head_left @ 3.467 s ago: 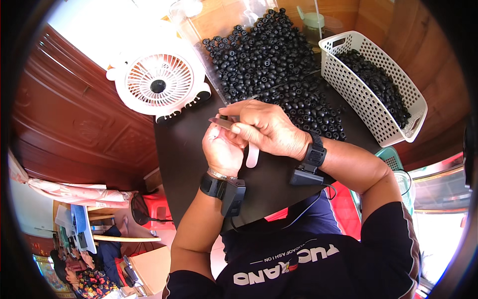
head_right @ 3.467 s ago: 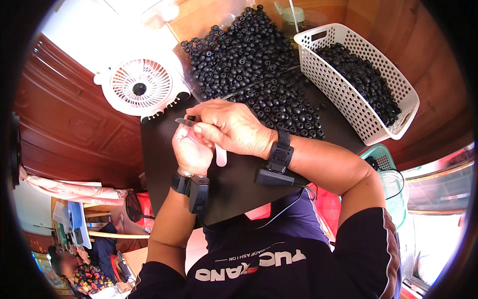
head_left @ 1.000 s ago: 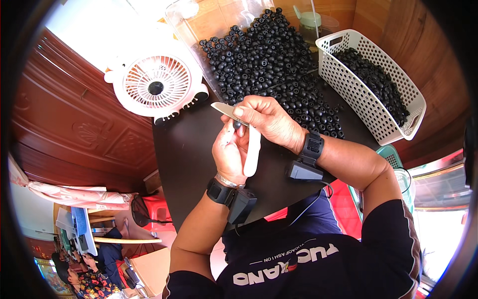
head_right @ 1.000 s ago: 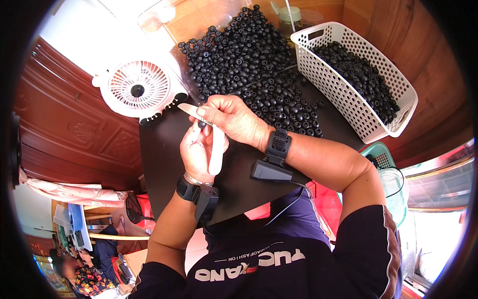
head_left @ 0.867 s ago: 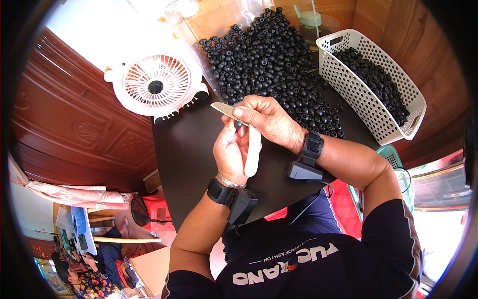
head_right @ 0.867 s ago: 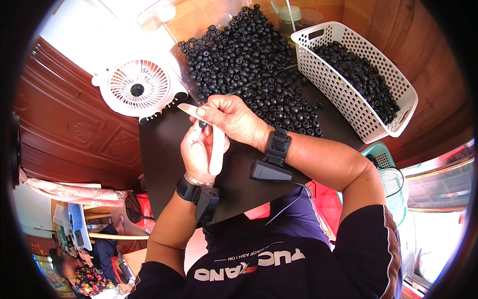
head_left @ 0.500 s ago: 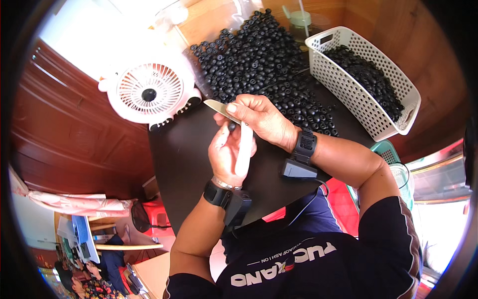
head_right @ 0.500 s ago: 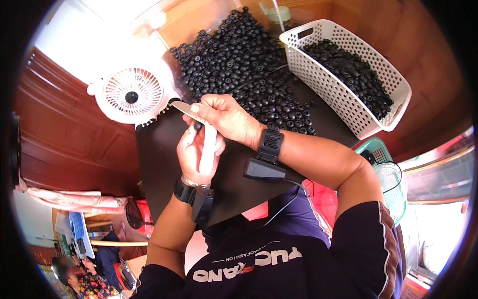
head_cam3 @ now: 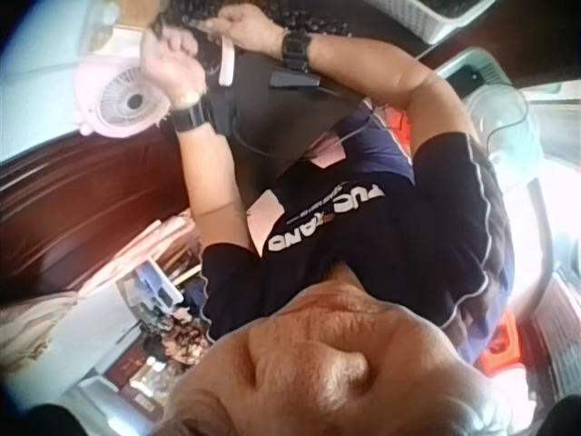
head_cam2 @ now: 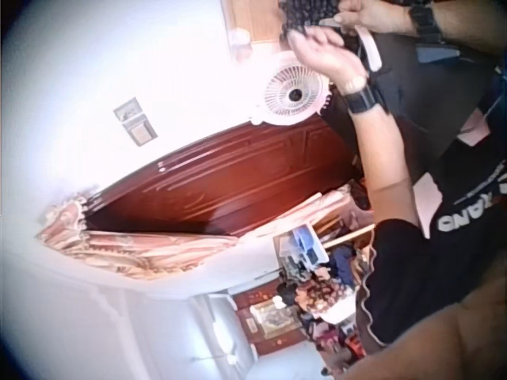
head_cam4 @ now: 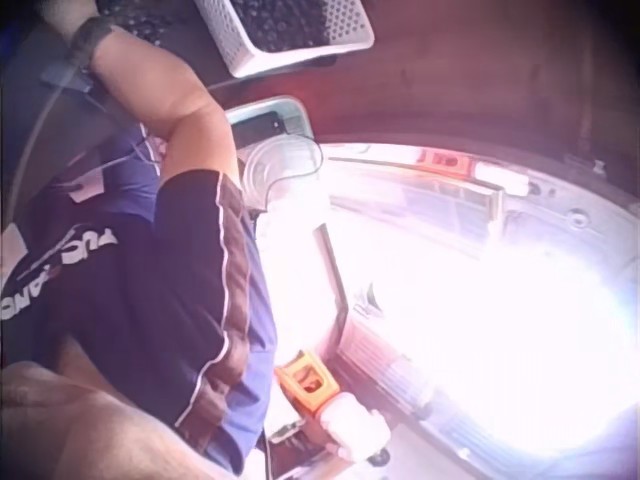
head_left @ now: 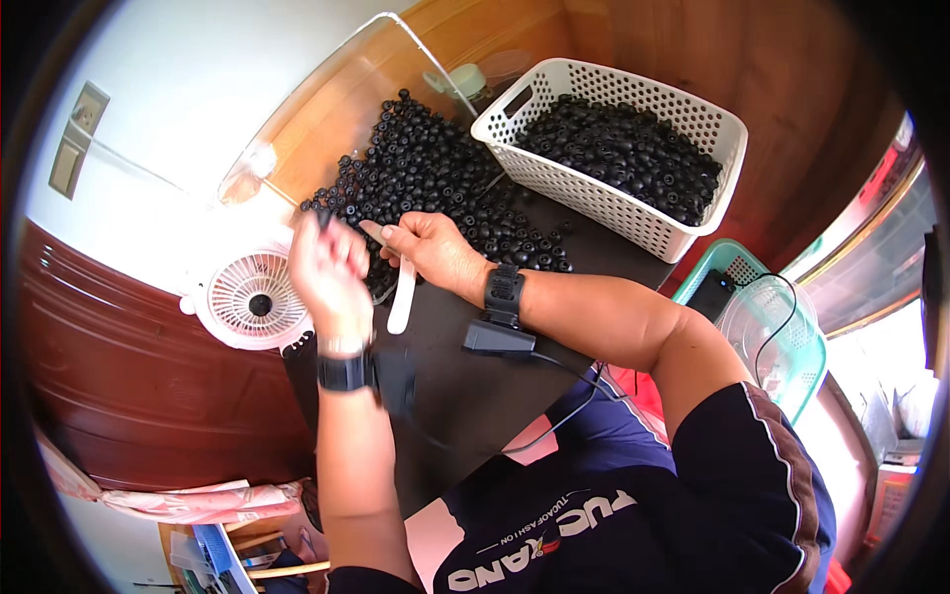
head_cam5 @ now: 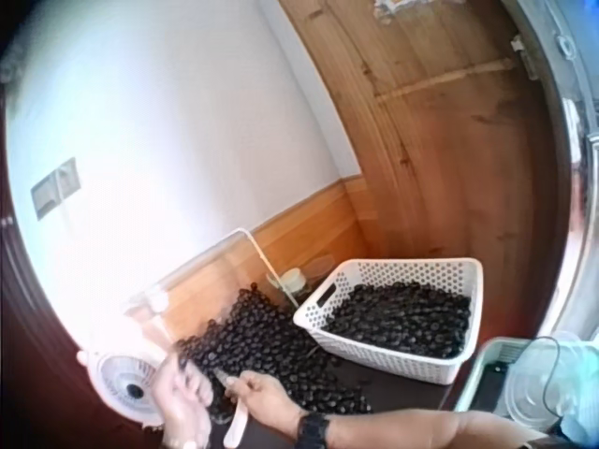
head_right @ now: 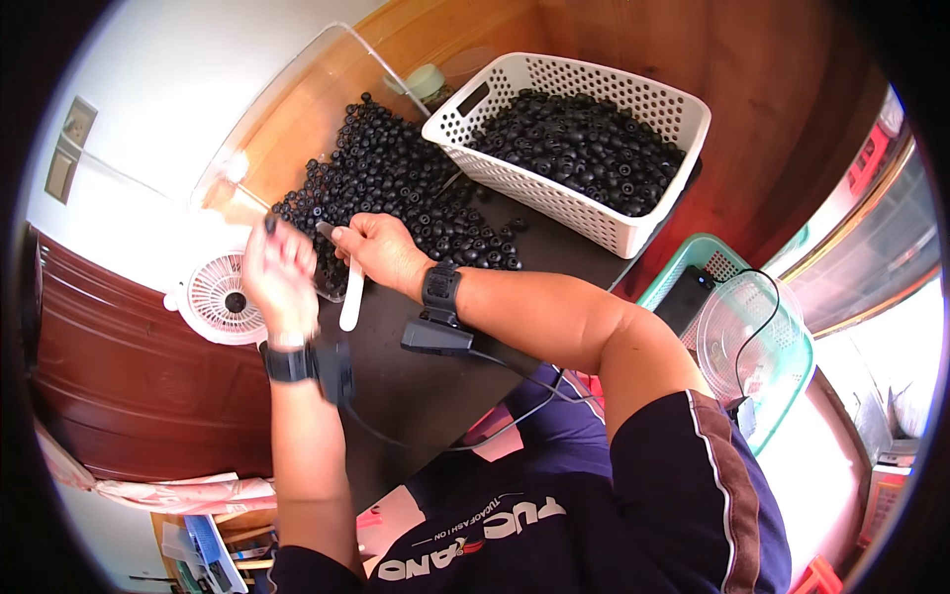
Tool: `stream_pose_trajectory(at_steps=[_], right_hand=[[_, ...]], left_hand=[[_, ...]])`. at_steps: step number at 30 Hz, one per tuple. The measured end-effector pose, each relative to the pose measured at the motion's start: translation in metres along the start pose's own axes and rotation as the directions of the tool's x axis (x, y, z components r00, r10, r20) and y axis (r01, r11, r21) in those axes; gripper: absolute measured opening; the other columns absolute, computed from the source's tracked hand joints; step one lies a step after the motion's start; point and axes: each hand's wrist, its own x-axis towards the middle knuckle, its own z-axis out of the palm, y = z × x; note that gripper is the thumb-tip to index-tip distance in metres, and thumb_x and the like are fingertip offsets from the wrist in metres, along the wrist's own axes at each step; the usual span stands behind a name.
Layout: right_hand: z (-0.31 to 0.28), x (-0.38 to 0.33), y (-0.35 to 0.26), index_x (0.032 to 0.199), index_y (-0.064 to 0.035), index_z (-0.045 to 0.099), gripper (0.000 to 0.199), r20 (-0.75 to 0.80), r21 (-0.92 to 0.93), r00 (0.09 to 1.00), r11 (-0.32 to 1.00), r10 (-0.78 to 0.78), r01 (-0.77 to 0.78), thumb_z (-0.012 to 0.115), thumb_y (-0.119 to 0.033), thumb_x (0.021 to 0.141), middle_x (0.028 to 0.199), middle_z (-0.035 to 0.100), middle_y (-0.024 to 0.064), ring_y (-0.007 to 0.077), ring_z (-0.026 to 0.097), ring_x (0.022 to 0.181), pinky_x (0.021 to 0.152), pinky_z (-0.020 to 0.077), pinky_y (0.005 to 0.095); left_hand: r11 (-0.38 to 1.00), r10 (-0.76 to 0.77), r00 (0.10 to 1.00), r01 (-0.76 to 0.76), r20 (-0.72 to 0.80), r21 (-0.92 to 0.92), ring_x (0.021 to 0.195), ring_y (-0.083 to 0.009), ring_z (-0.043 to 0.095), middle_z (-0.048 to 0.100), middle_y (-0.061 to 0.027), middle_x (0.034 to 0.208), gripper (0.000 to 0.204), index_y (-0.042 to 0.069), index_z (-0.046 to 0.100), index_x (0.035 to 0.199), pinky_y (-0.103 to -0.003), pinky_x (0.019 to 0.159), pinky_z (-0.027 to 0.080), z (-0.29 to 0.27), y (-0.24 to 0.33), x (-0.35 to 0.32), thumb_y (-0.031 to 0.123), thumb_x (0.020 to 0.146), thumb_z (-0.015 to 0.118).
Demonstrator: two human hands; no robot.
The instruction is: The recorder is using a small knife to de-stem and clean black grapes from a large pile on a table.
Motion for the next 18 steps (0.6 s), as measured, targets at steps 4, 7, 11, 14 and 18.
stream_pose_trajectory(at_steps=[4, 7, 11, 14, 18], right_hand=[[0.002, 0.011, 0.020, 0.071, 0.0002, 0.059, 0.028, 0.036, 0.042, 0.987, 0.987, -0.156, 0.155, 0.059, -0.023, 0.087, 0.063, 0.061, 0.0058, 0.0124, 0.055, 0.059, 0.058, 0.0466, 0.0300], [0.000, 0.018, 0.026, 0.071, 0.0001, 0.061, 0.024, -0.007, 0.167, 0.988, 0.974, -0.152, 0.151, 0.059, -0.020, 0.085, 0.064, 0.061, 0.0067, 0.0130, 0.056, 0.060, 0.058, 0.0466, 0.0301], [-0.010, 0.024, -0.008, 0.072, 0.0024, 0.061, 0.025, -0.176, -0.008, 0.971, 0.986, -0.164, 0.165, 0.060, -0.019, 0.085, 0.066, 0.064, 0.0108, 0.0149, 0.059, 0.057, 0.055, 0.0485, 0.0304], [-0.033, 0.028, -0.037, 0.079, 0.0004, 0.059, 0.025, -0.216, 0.005, 0.965, 0.988, -0.147, 0.152, 0.057, -0.021, 0.091, 0.072, 0.064, 0.0088, 0.0129, 0.059, 0.062, 0.056, 0.0482, 0.0267], [-0.044, 0.036, -0.047, 0.084, 0.0013, 0.058, 0.026, -0.244, 0.089, 0.958, 0.981, -0.148, 0.175, 0.055, -0.023, 0.093, 0.078, 0.065, 0.0095, 0.0129, 0.059, 0.065, 0.060, 0.0491, 0.0261]], left_hand=[[0.965, -0.053, 0.978, -0.002, 0.203, 0.261, 0.050, -0.0098, 0.040, 0.039, 0.0026, 0.060, 0.034, 0.002, 0.055, 0.090, -0.024, 0.046, 0.029, 0.080, 0.003, 0.048, 0.035, 0.094, 0.046], [0.914, 0.015, 0.979, -0.097, 0.206, 0.394, 0.047, -0.0102, 0.041, 0.040, 0.0021, 0.057, 0.032, 0.000, 0.056, 0.089, -0.024, 0.043, 0.030, 0.108, 0.006, 0.044, 0.030, 0.094, 0.047], [0.954, -0.006, 0.976, -0.060, 0.216, 0.294, 0.050, -0.0094, 0.041, 0.039, 0.0020, 0.059, 0.027, 0.002, 0.055, 0.088, -0.022, 0.045, 0.031, 0.073, 0.011, 0.023, 0.028, 0.094, 0.047], [0.939, 0.004, 0.984, -0.065, 0.178, 0.337, 0.051, -0.0095, 0.041, 0.039, 0.0019, 0.060, 0.028, 0.002, 0.054, 0.088, -0.022, 0.045, 0.031, 0.028, 0.007, -0.001, 0.028, 0.095, 0.044], [0.839, -0.231, 0.972, 0.177, 0.041, 0.514, 0.045, -0.0076, 0.040, 0.042, 0.0024, 0.055, 0.022, 0.005, 0.056, 0.081, -0.021, 0.040, 0.031, -0.037, -0.021, -0.024, 0.023, 0.090, 0.047]])
